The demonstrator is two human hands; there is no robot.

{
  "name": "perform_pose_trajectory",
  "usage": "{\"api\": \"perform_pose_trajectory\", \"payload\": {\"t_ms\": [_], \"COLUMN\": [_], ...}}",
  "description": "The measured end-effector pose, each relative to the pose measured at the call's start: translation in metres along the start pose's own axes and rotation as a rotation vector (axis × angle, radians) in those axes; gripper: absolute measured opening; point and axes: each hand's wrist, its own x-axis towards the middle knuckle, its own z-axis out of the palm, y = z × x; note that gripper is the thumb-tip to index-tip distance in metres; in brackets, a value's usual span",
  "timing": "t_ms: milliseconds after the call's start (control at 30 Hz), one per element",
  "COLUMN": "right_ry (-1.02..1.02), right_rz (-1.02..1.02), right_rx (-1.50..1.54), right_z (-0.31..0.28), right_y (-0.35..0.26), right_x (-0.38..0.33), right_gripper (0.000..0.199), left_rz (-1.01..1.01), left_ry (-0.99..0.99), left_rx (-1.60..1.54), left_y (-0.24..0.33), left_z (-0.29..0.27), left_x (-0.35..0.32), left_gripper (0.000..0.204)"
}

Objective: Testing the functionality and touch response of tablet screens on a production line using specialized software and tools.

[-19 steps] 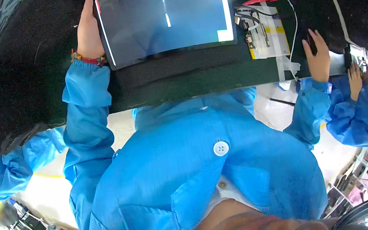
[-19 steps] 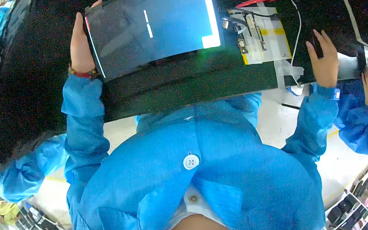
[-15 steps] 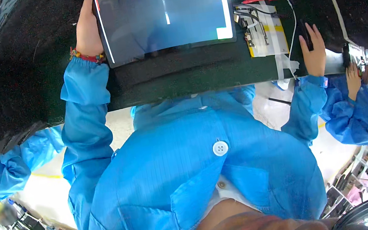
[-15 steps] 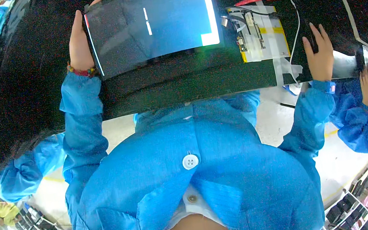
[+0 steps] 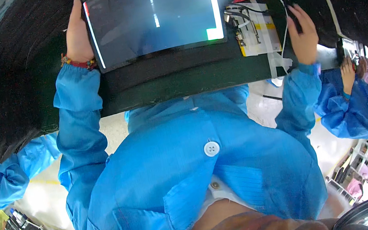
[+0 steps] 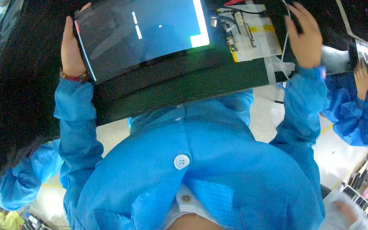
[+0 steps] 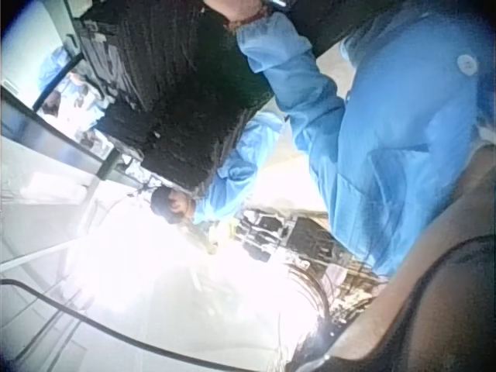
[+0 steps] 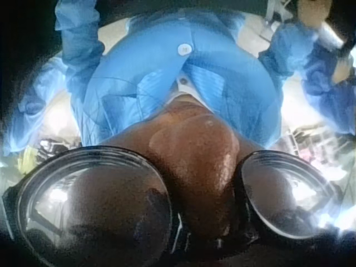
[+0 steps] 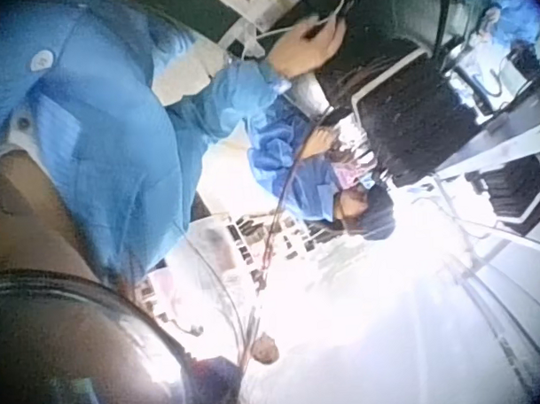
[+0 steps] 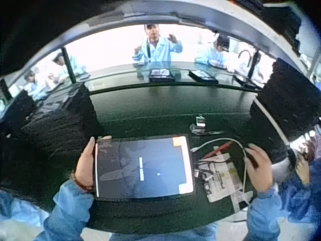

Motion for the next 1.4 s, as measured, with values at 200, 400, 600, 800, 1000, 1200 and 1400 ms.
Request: {"api": "perform_pose_trajectory", "payload": {"t_ms": [200, 400, 600, 800, 1000, 1200, 1400], "right_ry": [-0.294, -0.56, -0.736, -0.424, -0.467, -0.678, -0.542], "right_rz": [-0.38, -0.354, -0.128, -0.152, 0.273, -0.058, -0.236], "right_rx": [0.359, 0.557, 0.543, 0.666, 0.929, 0.838, 0.939], "right_z": [0.047, 0.06, 0.056, 0.077, 0.05, 0.053, 0.048], "right_y": [-0.076, -0.081, -0.089, -0.073, -0.084, -0.07, -0.066], "right_x": [0.065, 0.079, 0.077, 0.069, 0.081, 0.078, 0.077], "right_gripper": [0.029, 0.024, 0.026, 0.028, 0.015, 0.019, 0.015], "left_rz": [0.006, -0.023, -0.007, 0.056, 0.078, 0.07, 0.001], "left_ry": [0.051, 0.106, 0.109, 0.216, 0.318, 0.354, -0.126], "left_rx": [0.001, -0.005, 0.014, 0.071, 0.14, 0.101, -0.14], "left_y": [0.0, 0.002, -0.001, -0.003, -0.003, -0.003, 0.001], "left_z": [-0.003, 0.011, 0.008, 0.017, 0.024, 0.023, -0.011], "left_x": [0.001, -0.003, -0.001, 0.001, 0.001, 0.001, 0.004], "left_gripper": [0.053, 0.053, 0.054, 0.054, 0.054, 0.053, 0.053]}}
